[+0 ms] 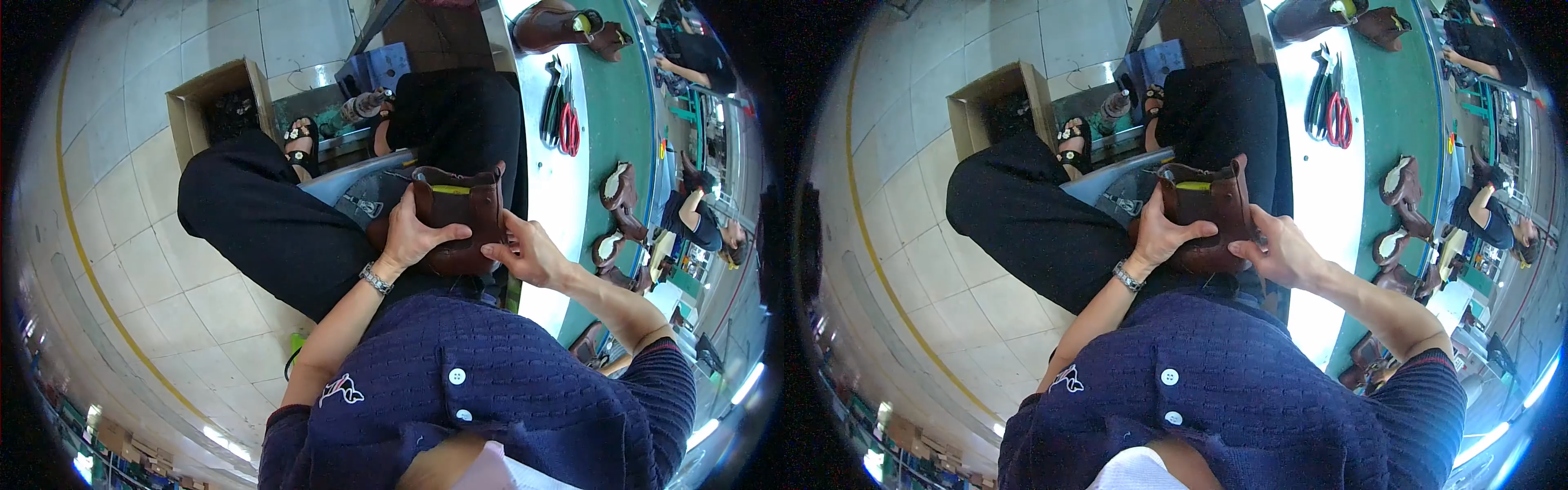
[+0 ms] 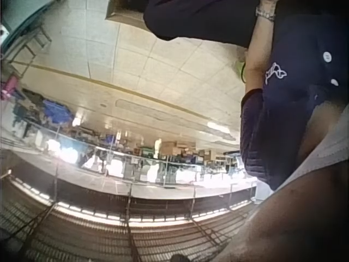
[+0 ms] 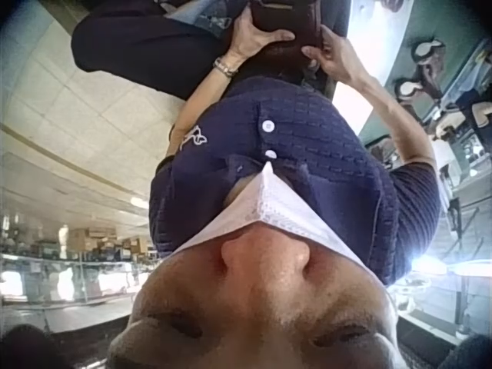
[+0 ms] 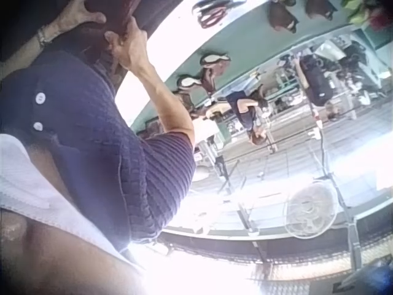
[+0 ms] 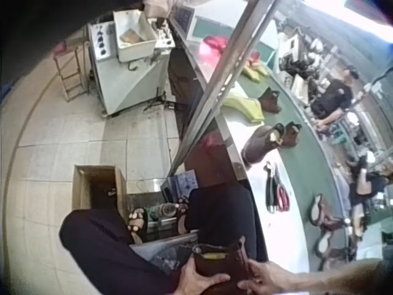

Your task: Assembling and refining shoe components using hand tools in a factory setting.

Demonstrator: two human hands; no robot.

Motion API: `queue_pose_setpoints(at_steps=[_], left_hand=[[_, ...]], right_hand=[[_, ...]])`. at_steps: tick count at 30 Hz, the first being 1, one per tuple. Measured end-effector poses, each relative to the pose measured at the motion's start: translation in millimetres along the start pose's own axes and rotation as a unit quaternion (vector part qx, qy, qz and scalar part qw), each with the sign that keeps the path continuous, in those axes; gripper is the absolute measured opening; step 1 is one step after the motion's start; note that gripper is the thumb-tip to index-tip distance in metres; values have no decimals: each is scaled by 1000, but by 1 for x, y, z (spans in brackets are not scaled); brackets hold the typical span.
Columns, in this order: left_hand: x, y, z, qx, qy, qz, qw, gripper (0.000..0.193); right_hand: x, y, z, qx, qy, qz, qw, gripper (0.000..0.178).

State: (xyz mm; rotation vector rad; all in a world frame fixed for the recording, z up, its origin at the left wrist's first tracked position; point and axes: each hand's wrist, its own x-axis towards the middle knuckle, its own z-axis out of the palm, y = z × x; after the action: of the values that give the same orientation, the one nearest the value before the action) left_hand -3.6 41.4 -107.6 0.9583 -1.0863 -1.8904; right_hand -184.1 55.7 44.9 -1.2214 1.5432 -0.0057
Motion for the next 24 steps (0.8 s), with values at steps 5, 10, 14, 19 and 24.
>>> queue_pose_setpoints(at_steps=[5, 10, 14, 19, 24], left_hand=[[5, 4, -16, -101, -45, -30, 993, 72], [5, -3, -49, -293, -95, -62, 949, 74], [5, -18, -60, -304, -85, -48, 948, 87], [7, -22, -60, -297, -125, -27, 946, 80], [12, -14, -57, -297, -156, -39, 941, 79]], right_hand=[[6, -21, -2, -56, -12, 7, 998, 48], [-1, -38, 24, -76, 47, -202, 975, 99], [3, -27, 53, -153, 131, -281, 938, 103], [8, -9, 69, -124, 213, -313, 917, 94], [5, -6, 66, -83, 217, -309, 922, 87]])
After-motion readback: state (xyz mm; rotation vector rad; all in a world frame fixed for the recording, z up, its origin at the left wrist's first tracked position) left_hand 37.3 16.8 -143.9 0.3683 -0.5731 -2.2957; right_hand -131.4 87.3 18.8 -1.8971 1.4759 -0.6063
